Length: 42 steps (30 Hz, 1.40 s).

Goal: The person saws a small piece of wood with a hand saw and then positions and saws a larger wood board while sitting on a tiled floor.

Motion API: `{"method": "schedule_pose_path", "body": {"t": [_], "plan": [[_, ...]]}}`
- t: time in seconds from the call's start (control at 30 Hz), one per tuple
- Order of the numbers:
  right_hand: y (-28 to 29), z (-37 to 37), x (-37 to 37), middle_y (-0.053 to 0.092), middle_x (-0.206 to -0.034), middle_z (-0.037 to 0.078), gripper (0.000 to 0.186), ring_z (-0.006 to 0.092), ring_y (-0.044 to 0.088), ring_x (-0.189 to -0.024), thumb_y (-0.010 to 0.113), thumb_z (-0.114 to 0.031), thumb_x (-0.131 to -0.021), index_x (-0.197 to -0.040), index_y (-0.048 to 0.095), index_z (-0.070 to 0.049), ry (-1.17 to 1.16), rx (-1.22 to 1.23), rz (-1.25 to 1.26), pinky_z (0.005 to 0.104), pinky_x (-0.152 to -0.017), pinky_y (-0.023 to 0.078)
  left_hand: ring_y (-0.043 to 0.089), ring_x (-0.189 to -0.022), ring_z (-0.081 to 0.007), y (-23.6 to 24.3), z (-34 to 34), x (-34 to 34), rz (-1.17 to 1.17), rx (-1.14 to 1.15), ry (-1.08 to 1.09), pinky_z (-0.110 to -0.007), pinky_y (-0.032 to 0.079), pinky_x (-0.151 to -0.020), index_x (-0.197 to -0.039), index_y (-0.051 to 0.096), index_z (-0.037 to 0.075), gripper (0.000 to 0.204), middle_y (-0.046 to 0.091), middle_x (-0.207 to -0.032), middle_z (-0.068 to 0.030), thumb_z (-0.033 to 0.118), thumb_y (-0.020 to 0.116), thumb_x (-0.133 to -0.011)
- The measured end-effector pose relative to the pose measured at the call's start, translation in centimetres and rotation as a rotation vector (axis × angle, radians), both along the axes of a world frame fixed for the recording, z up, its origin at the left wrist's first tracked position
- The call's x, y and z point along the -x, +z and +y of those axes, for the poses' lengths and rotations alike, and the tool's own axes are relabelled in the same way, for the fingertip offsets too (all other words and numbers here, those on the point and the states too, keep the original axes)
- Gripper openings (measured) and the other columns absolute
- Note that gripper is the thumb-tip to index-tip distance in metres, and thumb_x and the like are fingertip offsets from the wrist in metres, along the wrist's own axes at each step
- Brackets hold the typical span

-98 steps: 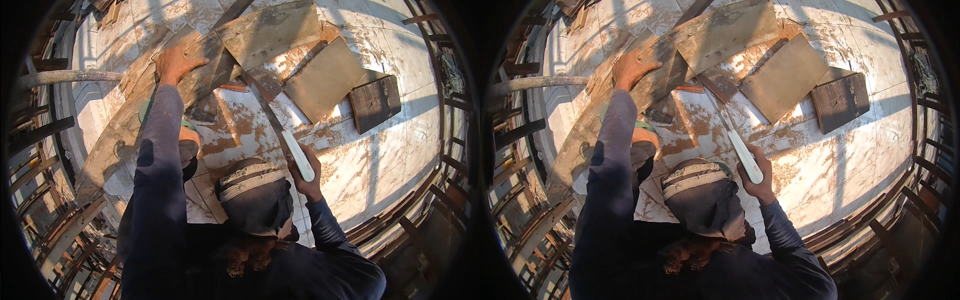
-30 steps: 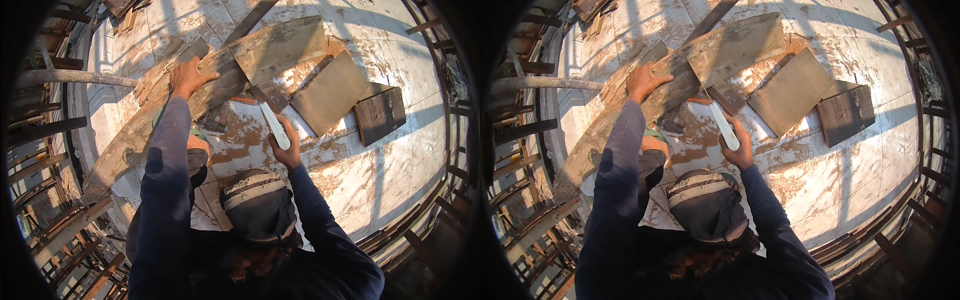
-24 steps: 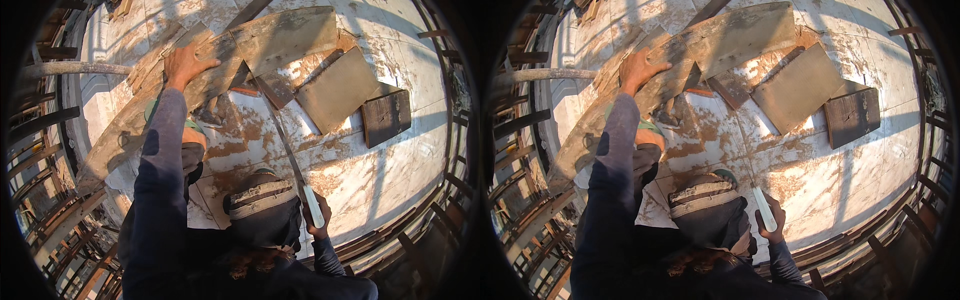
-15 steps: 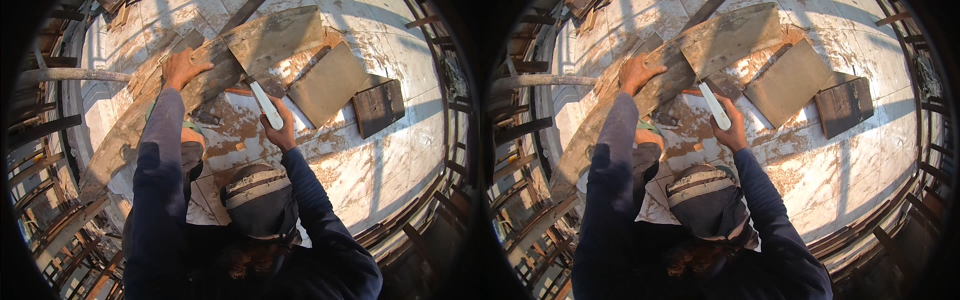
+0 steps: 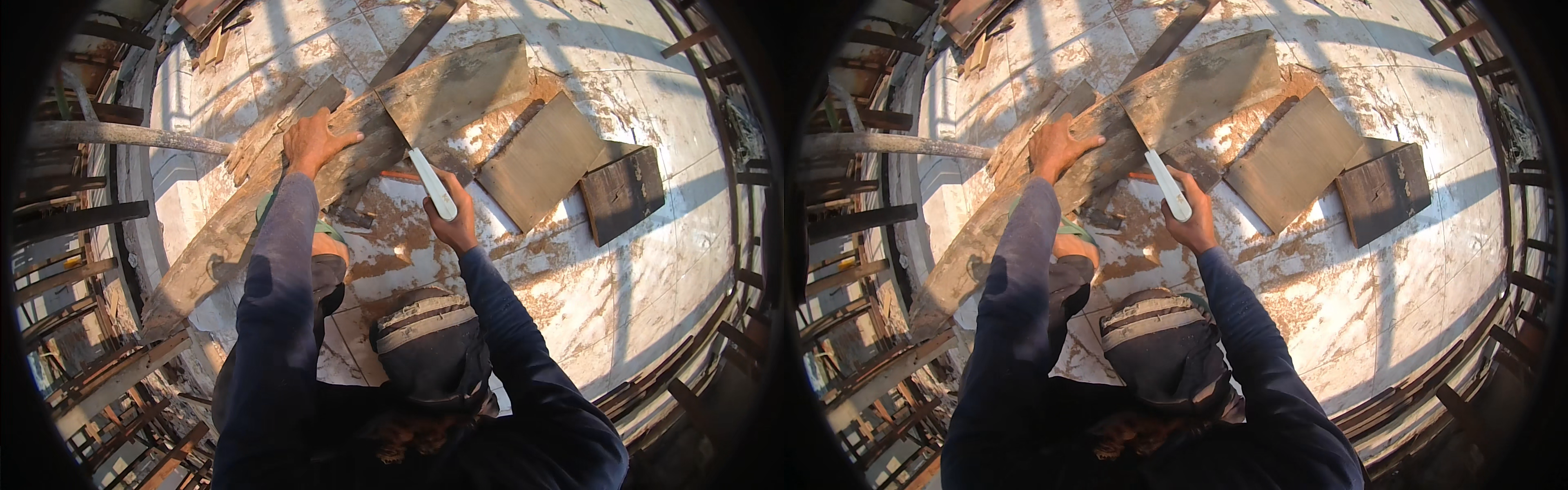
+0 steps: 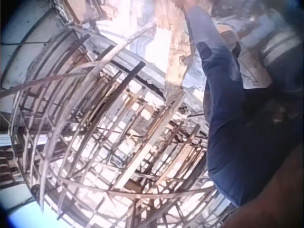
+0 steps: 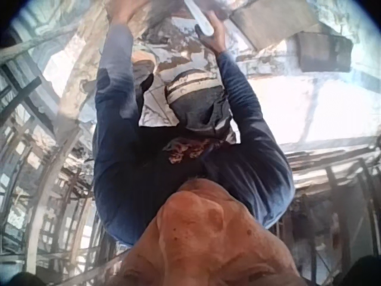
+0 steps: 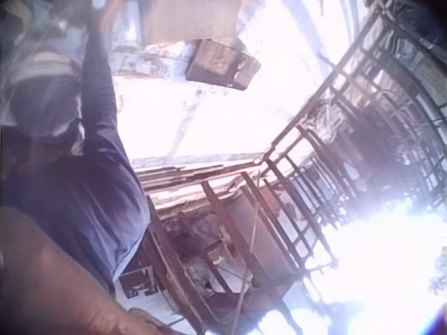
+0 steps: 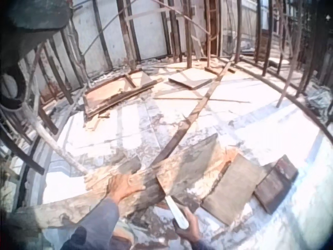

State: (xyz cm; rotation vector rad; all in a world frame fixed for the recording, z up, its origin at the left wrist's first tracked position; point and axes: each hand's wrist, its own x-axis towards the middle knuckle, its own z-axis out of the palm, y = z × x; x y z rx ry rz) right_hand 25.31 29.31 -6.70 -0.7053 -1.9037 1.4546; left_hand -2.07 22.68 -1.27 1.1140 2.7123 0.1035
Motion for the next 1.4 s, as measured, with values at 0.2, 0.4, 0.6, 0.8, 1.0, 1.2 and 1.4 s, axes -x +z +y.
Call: {"method": "schedule_pose_path", "body": {"t": [0.2, 0.4, 0.6, 0.8, 1.0, 1.2, 1.4], "plan": [[6.7, -9.2, -21.6, 0.070, -0.108, 0.019, 0.053, 0.0180, 0.070, -0.090, 0.060, 0.002, -0.082, -0.134, 0.049, 0.001, 0.069, 0.220, -0.335, 0.0292, -0.079, 0.053, 0.070, -0.076, -0.0271, -1.9, -1.3, 0.8, -0.018, -0.049, 0.022, -0.041, 0.051, -0.072, -0.106, 0.069, 0.004, 0.078, 0.068, -0.071, -0.0102, 0.068, 0.079, -0.062], [4.1, -3.0, -12.2, 0.069, -0.107, 0.014, 0.044, 0.0209, 0.067, -0.097, 0.060, -0.002, -0.082, -0.125, 0.055, -0.002, 0.032, 0.124, -0.217, 0.0313, -0.085, 0.050, 0.069, -0.090, -0.0309, 1.2, 0.8, -0.3, -0.002, 0.017, 0.018, -0.042, 0.051, -0.081, -0.120, 0.065, 0.005, 0.087, 0.071, -0.085, -0.0147, 0.066, 0.080, -0.060], [0.5, -1.8, -5.0, 0.067, -0.099, 0.015, 0.049, 0.0199, 0.067, -0.088, 0.063, 0.000, -0.077, -0.126, 0.055, -0.006, 0.054, 0.097, -0.116, 0.0307, -0.079, 0.050, 0.069, -0.094, -0.0354, -0.2, -1.0, 0.9, -0.002, 0.029, 0.047, -0.047, 0.053, -0.082, -0.121, 0.064, 0.004, 0.093, 0.071, -0.095, -0.0191, 0.073, 0.075, -0.059], [7.1, -8.8, -26.6, 0.068, -0.115, 0.020, 0.051, 0.0243, 0.069, -0.103, 0.059, 0.002, -0.081, -0.131, 0.050, 0.003, 0.041, 0.181, -0.382, 0.0327, -0.089, 0.051, 0.069, -0.089, -0.0301, -2.2, 0.1, 2.2, -0.025, 0.006, 0.026, -0.044, 0.053, -0.079, -0.117, 0.067, 0.005, 0.086, 0.072, -0.087, -0.0155, 0.070, 0.077, -0.062], [1.5, -0.6, -6.8, 0.067, -0.103, 0.014, 0.049, 0.0232, 0.067, -0.094, 0.064, 0.001, -0.077, -0.125, 0.056, -0.005, 0.057, 0.067, -0.152, 0.0320, -0.082, 0.049, 0.069, -0.089, -0.0322, 0.5, 1.0, 1.6, 0.050, 0.024, -0.033, -0.043, 0.053, -0.079, -0.113, 0.067, 0.004, 0.085, 0.071, -0.089, -0.0175, 0.069, 0.078, -0.060], [1.1, -3.5, -7.3, 0.069, -0.094, 0.015, 0.051, 0.0201, 0.069, -0.084, 0.065, -0.001, -0.078, -0.128, 0.054, -0.007, 0.045, 0.066, -0.133, 0.0300, -0.073, 0.051, 0.069, -0.093, -0.0333, -0.8, -0.5, 2.8, -0.075, 0.067, 0.037, -0.045, 0.054, -0.081, -0.122, 0.063, 0.001, 0.096, 0.071, -0.096, -0.0196, 0.072, 0.076, -0.059], [7.3, -8.8, -23.4, 0.068, -0.114, 0.022, 0.052, 0.0248, 0.070, -0.101, 0.058, 0.003, -0.080, -0.132, 0.049, 0.003, 0.030, 0.231, -0.369, 0.0318, -0.090, 0.051, 0.069, -0.094, -0.0340, -0.9, 0.4, 2.1, -0.074, 0.076, 0.031, -0.044, 0.054, -0.082, -0.124, 0.062, 0.000, 0.100, 0.071, -0.099, -0.0204, 0.075, 0.074, -0.059]]}}
